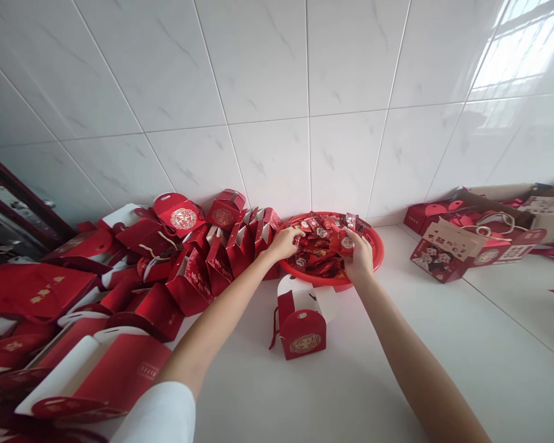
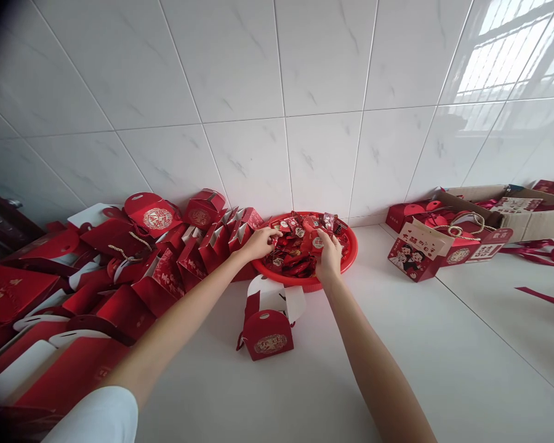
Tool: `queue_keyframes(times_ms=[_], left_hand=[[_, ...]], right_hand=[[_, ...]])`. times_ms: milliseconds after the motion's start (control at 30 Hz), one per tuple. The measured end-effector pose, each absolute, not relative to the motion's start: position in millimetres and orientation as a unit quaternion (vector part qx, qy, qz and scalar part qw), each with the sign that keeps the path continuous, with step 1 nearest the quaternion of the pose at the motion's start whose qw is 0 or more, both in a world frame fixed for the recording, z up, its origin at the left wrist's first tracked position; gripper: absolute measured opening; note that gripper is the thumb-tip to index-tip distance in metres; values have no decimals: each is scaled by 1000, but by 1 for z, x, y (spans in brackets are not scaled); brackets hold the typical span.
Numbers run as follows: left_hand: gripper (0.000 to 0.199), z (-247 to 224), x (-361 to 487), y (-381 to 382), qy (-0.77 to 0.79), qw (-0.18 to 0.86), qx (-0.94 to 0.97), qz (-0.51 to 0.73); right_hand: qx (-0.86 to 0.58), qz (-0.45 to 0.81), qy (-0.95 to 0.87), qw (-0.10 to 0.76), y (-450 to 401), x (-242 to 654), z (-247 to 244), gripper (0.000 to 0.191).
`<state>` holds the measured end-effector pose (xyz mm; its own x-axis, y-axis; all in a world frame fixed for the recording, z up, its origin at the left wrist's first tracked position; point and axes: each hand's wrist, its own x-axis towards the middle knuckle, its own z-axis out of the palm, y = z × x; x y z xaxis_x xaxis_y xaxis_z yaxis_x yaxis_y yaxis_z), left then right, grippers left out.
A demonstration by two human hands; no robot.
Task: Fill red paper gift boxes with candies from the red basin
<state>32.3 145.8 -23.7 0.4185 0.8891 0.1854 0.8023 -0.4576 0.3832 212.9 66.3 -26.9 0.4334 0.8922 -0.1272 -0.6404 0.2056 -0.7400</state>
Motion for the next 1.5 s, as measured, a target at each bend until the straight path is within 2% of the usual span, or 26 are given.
queue_keyframes(times_ms=[100,267,467,633,767,933,1133,1300,1500], left_hand=[[50,-27,26,147,485,154,831,224],[45,-31,21,148,393,289,798,354],[49,-28,25,139,372,325,787,370],[39,-25,25,130,411,283,818,287],[44,-16,22,125,463,197,827,252],[44,0,23,121,520,80,845,95],[44,1,35,120,541,50,839,-26],[46,-3,42,126,551,23,831,-67],[31,-9,41,140,553,29,829,-83]], right_hand=[[-374,511,-167,755,64,212,-24,17],[-382,513,-157,752,63,212,-22,16],[-369,525,-152,752,66,212,-25,12],[-360,539,-160,745,72,215,-32,13],[-354,538,-165,747,76,216,-37,13],[-341,544,-169,748,78,216,-40,11],[-365,529,-191,742,76,217,-40,12],[-348,541,-183,744,78,217,-42,12],[-348,531,-188,750,81,218,-45,12]])
